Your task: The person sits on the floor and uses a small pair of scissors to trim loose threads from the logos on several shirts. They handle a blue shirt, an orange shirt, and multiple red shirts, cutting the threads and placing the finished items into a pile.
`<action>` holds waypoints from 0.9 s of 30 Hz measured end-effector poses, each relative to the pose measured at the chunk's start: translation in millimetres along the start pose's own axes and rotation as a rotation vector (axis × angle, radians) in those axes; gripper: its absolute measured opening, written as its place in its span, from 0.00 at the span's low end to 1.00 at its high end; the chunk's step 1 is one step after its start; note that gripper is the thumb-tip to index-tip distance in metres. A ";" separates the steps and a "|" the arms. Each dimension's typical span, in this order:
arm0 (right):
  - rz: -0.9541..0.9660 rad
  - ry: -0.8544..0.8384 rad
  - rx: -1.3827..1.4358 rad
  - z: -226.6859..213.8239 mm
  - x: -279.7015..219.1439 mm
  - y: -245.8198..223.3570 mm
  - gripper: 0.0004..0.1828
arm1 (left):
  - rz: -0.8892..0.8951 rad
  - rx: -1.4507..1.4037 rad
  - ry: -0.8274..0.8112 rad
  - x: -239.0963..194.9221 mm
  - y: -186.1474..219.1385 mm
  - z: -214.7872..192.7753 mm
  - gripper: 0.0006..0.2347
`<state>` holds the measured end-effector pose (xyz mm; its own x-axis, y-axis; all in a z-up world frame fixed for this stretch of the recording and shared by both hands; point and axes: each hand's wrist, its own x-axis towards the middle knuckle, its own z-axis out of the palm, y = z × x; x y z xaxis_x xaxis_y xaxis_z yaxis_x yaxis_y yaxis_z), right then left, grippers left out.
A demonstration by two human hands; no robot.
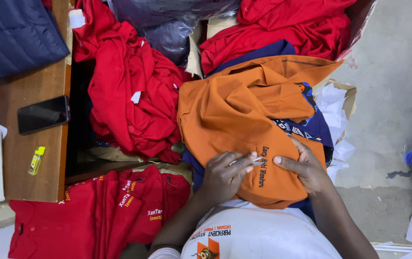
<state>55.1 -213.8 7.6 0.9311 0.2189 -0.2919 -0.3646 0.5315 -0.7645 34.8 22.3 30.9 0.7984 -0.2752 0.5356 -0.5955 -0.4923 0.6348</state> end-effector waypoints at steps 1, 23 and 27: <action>0.000 0.000 -0.001 1.5 0.4 -1.3 0.33 | 0.000 0.000 0.000 0.0 1.0 0.0 0.10; 0.025 0.039 0.005 7.3 -2.4 -0.4 0.32 | -0.059 -0.103 -0.029 3.2 1.0 -1.6 0.11; 0.022 0.044 -0.004 7.6 -2.9 -1.2 0.33 | -0.048 -0.109 -0.021 4.0 -1.4 -2.6 0.11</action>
<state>52.8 -208.9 13.7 0.9226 0.1941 -0.3334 -0.3848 0.5241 -0.7597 38.5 24.1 33.7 0.8274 -0.2712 0.4918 -0.5615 -0.4130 0.7170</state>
